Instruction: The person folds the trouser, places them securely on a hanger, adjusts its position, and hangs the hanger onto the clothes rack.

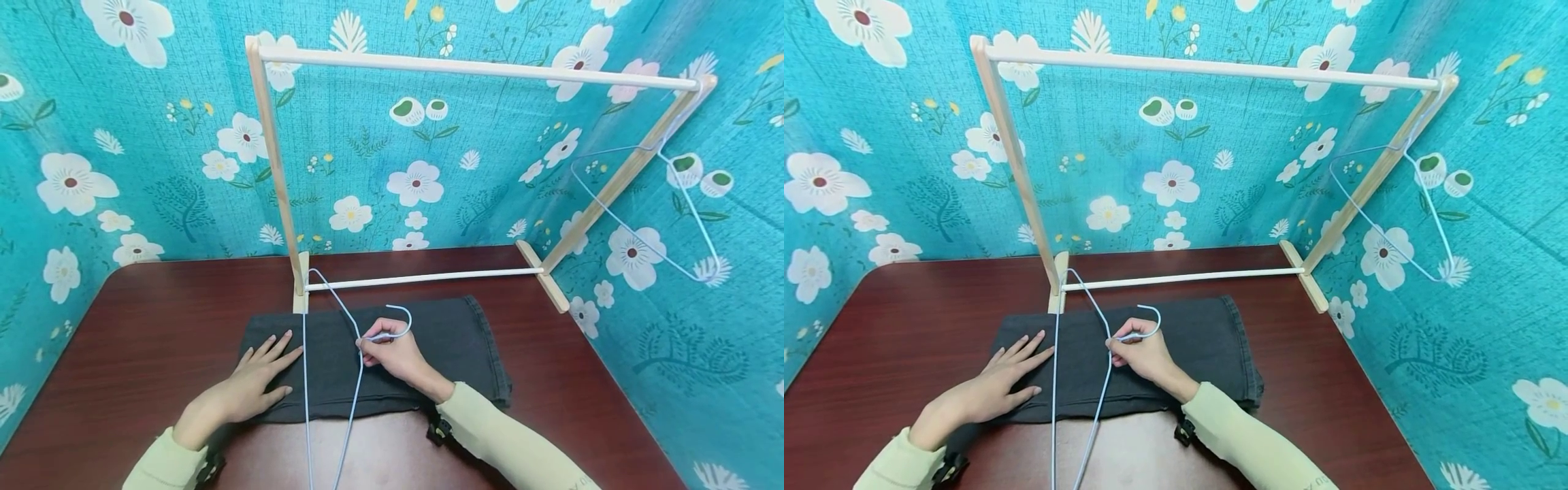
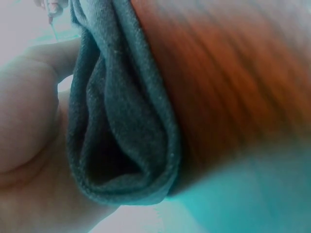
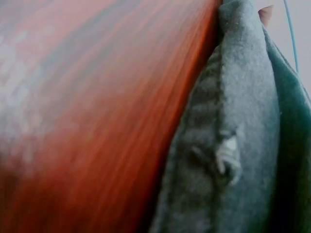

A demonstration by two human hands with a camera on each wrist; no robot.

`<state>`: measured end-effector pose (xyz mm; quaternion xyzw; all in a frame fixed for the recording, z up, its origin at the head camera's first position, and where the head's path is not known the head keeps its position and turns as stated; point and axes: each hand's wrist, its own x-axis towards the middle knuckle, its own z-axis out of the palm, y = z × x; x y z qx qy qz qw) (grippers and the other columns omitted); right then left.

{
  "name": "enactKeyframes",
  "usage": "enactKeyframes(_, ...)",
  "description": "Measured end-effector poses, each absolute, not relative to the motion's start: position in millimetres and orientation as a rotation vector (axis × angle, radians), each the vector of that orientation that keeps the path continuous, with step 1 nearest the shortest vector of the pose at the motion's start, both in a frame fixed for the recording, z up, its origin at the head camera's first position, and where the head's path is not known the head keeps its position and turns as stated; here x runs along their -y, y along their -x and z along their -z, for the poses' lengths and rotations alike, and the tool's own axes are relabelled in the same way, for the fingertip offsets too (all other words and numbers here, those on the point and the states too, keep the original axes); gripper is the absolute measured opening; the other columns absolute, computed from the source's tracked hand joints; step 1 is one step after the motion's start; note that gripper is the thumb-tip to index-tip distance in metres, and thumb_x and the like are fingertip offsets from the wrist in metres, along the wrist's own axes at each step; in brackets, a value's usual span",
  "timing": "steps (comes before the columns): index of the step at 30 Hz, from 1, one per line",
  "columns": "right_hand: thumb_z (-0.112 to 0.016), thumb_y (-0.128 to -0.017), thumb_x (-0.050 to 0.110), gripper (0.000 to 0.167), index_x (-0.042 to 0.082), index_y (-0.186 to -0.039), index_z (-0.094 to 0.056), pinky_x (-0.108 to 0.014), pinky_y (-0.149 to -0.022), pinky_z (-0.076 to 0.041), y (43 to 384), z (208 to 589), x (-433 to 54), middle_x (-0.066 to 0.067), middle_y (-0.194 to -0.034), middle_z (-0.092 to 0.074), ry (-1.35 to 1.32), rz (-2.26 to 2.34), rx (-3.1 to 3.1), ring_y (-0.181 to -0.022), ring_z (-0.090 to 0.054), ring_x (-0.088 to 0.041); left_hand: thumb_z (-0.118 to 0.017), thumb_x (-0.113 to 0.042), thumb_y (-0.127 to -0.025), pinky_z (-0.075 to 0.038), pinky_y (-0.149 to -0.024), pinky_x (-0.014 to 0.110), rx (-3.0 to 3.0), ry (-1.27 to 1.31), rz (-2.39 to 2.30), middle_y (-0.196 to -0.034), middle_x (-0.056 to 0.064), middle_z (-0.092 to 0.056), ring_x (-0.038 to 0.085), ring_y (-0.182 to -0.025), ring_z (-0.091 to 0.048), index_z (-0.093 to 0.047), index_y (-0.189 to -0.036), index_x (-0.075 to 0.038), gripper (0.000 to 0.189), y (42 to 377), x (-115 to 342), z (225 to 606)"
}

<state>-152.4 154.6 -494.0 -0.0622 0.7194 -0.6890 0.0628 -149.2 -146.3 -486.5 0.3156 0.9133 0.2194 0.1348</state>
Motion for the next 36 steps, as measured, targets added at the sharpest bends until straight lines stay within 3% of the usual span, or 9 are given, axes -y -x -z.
enactKeyframes(7,-0.071,-0.09,-0.004,0.013,-0.012,-0.091,-0.061,-0.028,-0.061,-0.061,152.3,495.1,-155.2,-0.034,-0.086,-0.07,0.199,2.093,-2.176,-0.061,-0.069,-0.009,-0.071,-0.023,-0.095,-0.02,-0.108,0.08,-2.644,-0.898,-0.654,-0.166,0.022,-0.024,0.053,-0.149,-0.022,-0.046,-0.154,-0.01,0.065,149.7,146.1,484.3)
enactKeyframes(12,-0.071,-0.09,-0.005,0.012,-0.012,-0.091,-0.061,-0.028,-0.061,-0.061,152.2,495.8,-155.6,-0.035,-0.087,-0.07,0.179,2.089,-2.169,-0.06,-0.069,-0.01,-0.072,-0.016,-0.094,-0.034,-0.109,0.07,-2.748,-0.907,-0.698,-0.159,0.027,-0.035,0.051,-0.144,-0.034,-0.054,-0.146,-0.003,0.057,153.0,151.8,484.9)
enactKeyframes(17,-0.071,-0.09,-0.003,0.013,-0.011,-0.092,-0.061,-0.028,-0.06,-0.061,151.5,495.9,-156.1,-0.031,-0.084,-0.07,0.182,2.062,-2.174,-0.059,-0.069,-0.01,-0.071,-0.006,-0.091,-0.04,-0.104,0.068,-2.992,-0.777,-0.807,-0.147,0.033,-0.045,0.052,-0.133,-0.044,-0.055,-0.14,0.005,0.053,155.3,160.6,484.0)
enactKeyframes(21,-0.071,-0.09,-0.003,0.013,-0.01,-0.092,-0.061,-0.029,-0.059,-0.061,150.8,495.3,-156.1,-0.026,-0.08,-0.071,0.191,2.061,-2.177,-0.058,-0.068,-0.01,-0.07,-0.007,-0.089,-0.046,-0.094,0.065,-3.074,-0.536,-0.868,-0.127,0.036,-0.055,0.05,-0.115,-0.055,-0.05,-0.137,0.015,0.056,158.3,168.5,485.0)
enactKeyframes(27,-0.071,-0.091,-0.003,0.011,-0.009,-0.091,-0.061,-0.029,-0.058,-0.061,150.1,496.6,-155.1,-0.029,-0.082,-0.071,0.17,2.059,-2.177,-0.058,-0.069,-0.011,-0.067,-0.018,-0.093,-0.051,-0.079,0.054,-2.935,-0.292,-0.842,-0.095,0.02,-0.065,0.034,-0.089,-0.063,-0.05,-0.129,0.019,0.054,160.5,181.8,488.4)
enactKeyframes(32,-0.071,-0.091,-0.003,0.009,-0.008,-0.091,-0.063,-0.03,-0.057,-0.061,150.0,495.5,-154.1,-0.028,-0.081,-0.071,0.157,2.056,-2.18,-0.057,-0.069,-0.012,-0.063,-0.024,-0.097,-0.048,-0.067,0.039,-2.838,-0.216,-0.869,-0.08,0.007,-0.061,0.018,-0.07,-0.057,-0.052,-0.125,0.02,0.053,159.7,186.1,487.6)
enactKeyframes(36,-0.071,-0.091,-0.003,0.01,-0.008,-0.091,-0.062,-0.03,-0.058,-0.061,149.2,494.9,-154.1,-0.028,-0.081,-0.071,0.161,2.06,-2.184,-0.057,-0.069,-0.012,-0.061,-0.027,-0.1,-0.042,-0.062,0.032,-2.767,-0.225,-0.928,-0.074,0.005,-0.055,0.016,-0.062,-0.05,-0.058,-0.113,0.014,0.043,160.4,187.4,487.3)
